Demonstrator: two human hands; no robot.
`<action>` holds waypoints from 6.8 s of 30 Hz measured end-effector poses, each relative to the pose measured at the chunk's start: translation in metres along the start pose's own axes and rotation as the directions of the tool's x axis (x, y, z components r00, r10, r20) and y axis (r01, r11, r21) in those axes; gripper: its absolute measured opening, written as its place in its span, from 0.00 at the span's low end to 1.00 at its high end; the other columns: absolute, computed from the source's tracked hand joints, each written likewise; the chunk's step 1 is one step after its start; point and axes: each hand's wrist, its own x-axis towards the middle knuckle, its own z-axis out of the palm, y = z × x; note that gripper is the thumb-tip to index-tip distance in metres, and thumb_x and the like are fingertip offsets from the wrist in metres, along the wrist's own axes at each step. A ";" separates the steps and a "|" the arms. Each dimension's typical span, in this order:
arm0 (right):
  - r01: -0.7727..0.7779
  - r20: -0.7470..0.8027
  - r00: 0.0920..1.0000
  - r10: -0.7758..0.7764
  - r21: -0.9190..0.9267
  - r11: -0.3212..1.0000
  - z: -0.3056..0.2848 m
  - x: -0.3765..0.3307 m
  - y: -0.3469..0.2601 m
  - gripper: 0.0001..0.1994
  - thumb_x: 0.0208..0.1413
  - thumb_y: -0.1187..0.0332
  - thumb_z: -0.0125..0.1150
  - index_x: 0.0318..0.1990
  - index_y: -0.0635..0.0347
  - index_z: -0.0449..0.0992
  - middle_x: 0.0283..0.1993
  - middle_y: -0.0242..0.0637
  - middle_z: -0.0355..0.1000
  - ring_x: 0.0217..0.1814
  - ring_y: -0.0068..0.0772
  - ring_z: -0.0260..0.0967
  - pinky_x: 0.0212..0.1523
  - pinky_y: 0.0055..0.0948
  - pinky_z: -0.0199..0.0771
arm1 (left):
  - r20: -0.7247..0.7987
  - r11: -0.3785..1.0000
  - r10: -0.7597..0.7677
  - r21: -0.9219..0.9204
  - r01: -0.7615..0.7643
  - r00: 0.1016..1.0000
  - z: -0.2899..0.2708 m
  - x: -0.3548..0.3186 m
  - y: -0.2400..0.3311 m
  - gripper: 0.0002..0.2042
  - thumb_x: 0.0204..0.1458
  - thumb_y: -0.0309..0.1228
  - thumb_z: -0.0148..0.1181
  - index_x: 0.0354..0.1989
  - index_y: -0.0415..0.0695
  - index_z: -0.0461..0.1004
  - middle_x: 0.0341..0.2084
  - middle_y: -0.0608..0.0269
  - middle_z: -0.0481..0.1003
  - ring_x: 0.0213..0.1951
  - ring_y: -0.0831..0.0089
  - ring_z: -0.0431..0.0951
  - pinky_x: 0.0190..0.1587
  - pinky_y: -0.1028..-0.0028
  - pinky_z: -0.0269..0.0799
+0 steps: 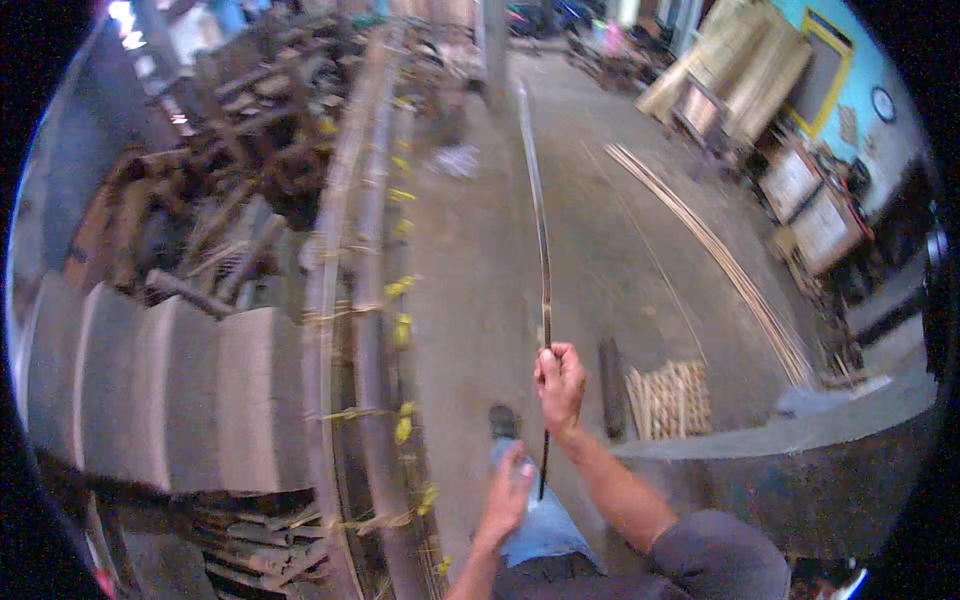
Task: The person ties yellow string around a bundle of thin bamboo strips resting on a metal rack. They repeatedly wrap and knot the string at multiple points along the length of the strips to secure them together.
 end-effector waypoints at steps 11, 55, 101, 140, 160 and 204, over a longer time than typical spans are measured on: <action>-0.239 0.246 0.955 0.165 0.306 0.922 0.110 -0.221 -0.012 0.05 0.61 0.68 0.50 0.35 0.57 0.66 0.21 0.27 0.63 0.17 0.17 0.57 0.15 0.20 0.58 | -0.510 0.990 -0.063 0.079 0.120 0.858 -0.093 -0.185 -0.010 0.13 0.62 0.33 0.44 0.38 0.39 0.75 0.22 0.55 0.76 0.27 0.64 0.78 0.34 0.66 0.71; 0.456 0.676 0.407 0.615 -0.733 0.504 -0.074 0.150 0.291 0.12 0.49 0.63 0.55 0.31 0.65 0.77 0.30 0.51 0.75 0.32 0.52 0.74 0.34 0.48 0.73 | -0.769 0.494 -0.260 0.414 0.765 0.584 -0.230 -0.020 0.152 0.17 0.62 0.39 0.50 0.55 0.45 0.73 0.50 0.56 0.73 0.53 0.62 0.72 0.57 0.60 0.65; -0.454 0.991 0.087 0.106 -0.055 0.889 0.831 1.164 0.074 0.09 0.63 0.68 0.53 0.44 0.63 0.73 0.34 0.36 0.76 0.38 0.26 0.74 0.44 0.28 0.75 | -0.770 0.866 -0.284 0.050 0.497 0.572 -0.376 1.303 0.365 0.18 0.60 0.44 0.51 0.31 0.38 0.72 0.21 0.54 0.72 0.28 0.64 0.74 0.35 0.64 0.68; 0.139 0.199 -0.977 -0.072 0.859 0.493 0.968 1.165 -0.039 0.06 0.51 0.74 0.58 0.37 0.59 0.77 0.28 0.37 0.67 0.34 0.39 0.72 0.34 0.36 0.72 | -0.968 0.707 0.121 0.239 0.666 0.218 -0.345 1.410 0.240 0.07 0.50 0.35 0.61 0.29 0.45 0.78 0.25 0.58 0.77 0.32 0.59 0.77 0.37 0.62 0.71; 0.212 0.514 -0.857 0.036 0.288 0.934 0.806 1.212 0.126 0.07 0.50 0.65 0.58 0.35 0.57 0.73 0.34 0.45 0.72 0.38 0.49 0.72 0.43 0.46 0.73 | -0.863 0.895 -0.393 -0.438 -0.081 0.317 -0.422 1.412 0.284 0.13 0.61 0.40 0.51 0.32 0.43 0.75 0.22 0.68 0.73 0.28 0.76 0.74 0.35 0.72 0.69; 0.298 0.442 -0.826 0.349 -0.182 0.937 0.917 1.409 0.077 0.10 0.58 0.63 0.54 0.44 0.56 0.71 0.32 0.40 0.73 0.35 0.43 0.74 0.43 0.38 0.74 | -0.957 0.774 -0.092 0.105 0.624 0.275 -0.373 1.590 0.299 0.11 0.54 0.36 0.58 0.29 0.42 0.79 0.24 0.52 0.78 0.30 0.54 0.78 0.36 0.59 0.71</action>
